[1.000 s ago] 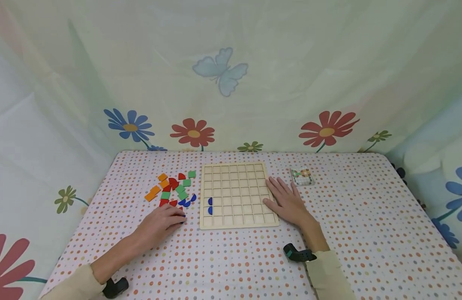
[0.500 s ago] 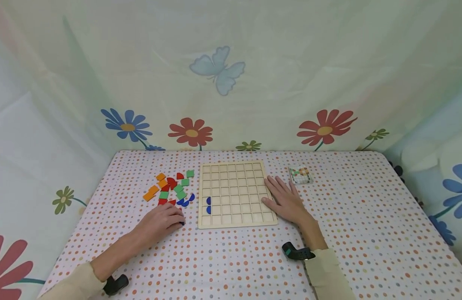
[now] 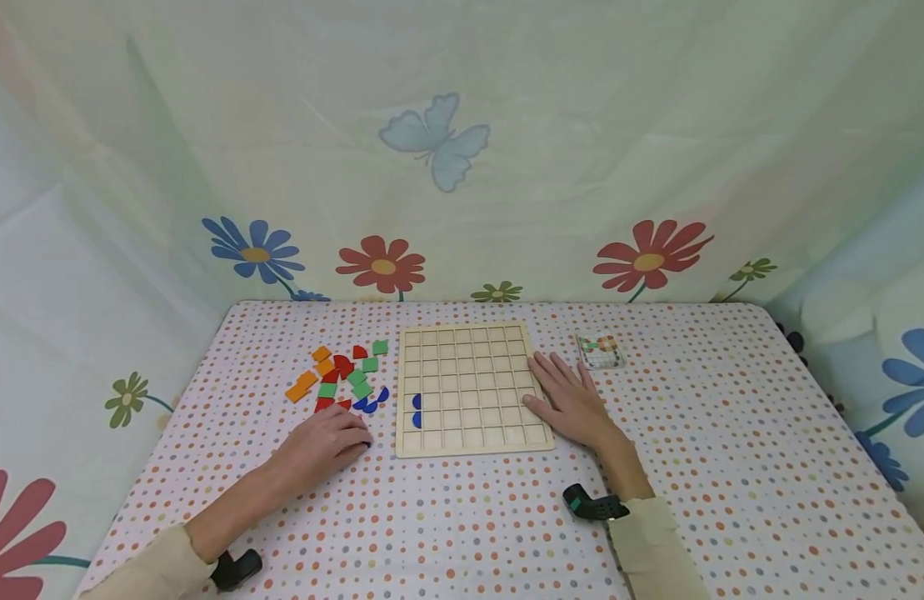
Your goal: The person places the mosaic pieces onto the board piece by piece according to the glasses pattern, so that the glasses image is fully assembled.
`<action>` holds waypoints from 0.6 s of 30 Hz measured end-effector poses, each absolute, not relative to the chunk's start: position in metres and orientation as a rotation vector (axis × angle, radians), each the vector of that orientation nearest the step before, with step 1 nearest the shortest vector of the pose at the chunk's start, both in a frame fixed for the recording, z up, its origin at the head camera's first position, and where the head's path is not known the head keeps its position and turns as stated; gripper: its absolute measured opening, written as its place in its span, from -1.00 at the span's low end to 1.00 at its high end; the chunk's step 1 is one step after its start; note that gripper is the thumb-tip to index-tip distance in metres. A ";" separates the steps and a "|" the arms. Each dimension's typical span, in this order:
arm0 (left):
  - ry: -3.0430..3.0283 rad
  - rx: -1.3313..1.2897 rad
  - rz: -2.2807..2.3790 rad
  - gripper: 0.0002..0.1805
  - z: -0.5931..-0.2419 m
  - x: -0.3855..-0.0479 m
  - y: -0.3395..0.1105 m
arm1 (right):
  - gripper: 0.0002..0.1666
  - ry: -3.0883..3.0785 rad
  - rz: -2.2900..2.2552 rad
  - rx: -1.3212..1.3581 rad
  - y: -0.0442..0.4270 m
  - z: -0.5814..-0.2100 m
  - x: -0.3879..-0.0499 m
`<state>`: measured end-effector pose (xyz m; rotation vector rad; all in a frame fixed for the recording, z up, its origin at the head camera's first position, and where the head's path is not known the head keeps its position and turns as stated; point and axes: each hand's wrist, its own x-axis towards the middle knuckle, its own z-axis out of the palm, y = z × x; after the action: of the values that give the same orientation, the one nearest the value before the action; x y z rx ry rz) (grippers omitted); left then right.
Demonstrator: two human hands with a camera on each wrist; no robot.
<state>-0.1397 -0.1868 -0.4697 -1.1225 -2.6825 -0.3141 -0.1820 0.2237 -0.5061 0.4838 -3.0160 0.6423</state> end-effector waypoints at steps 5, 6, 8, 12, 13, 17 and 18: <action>-2.624 -1.096 -0.404 -0.84 -0.465 -0.138 -0.163 | -0.15 -3.018 0.626 0.480 0.224 -0.505 -0.182; -2.605 -1.109 -0.426 -0.85 -0.465 -0.137 -0.156 | -0.15 -3.014 0.624 0.484 0.224 -0.504 -0.181; -2.584 -1.137 -0.457 -0.85 -0.466 -0.136 -0.144 | -0.15 -3.003 0.624 0.486 0.224 -0.504 -0.182; -2.570 -1.170 -0.486 -0.88 -0.473 -0.135 -0.124 | -0.16 -2.994 0.636 0.495 0.222 -0.504 -0.182; -2.571 -1.169 -0.488 -0.89 -0.474 -0.136 -0.121 | -0.16 -3.000 0.640 0.492 0.222 -0.505 -0.183; -2.564 -1.176 -0.485 -0.91 -0.479 -0.138 -0.114 | -0.16 -3.020 0.633 0.489 0.222 -0.505 -0.182; -2.558 -1.184 -0.477 -0.91 -0.480 -0.139 -0.113 | -0.15 -3.021 0.626 0.485 0.222 -0.504 -0.182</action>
<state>-0.1387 -0.1129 -0.4799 -1.1845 -2.5585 -0.4769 -0.1823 0.2224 -0.5044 0.4846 -3.0208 0.6256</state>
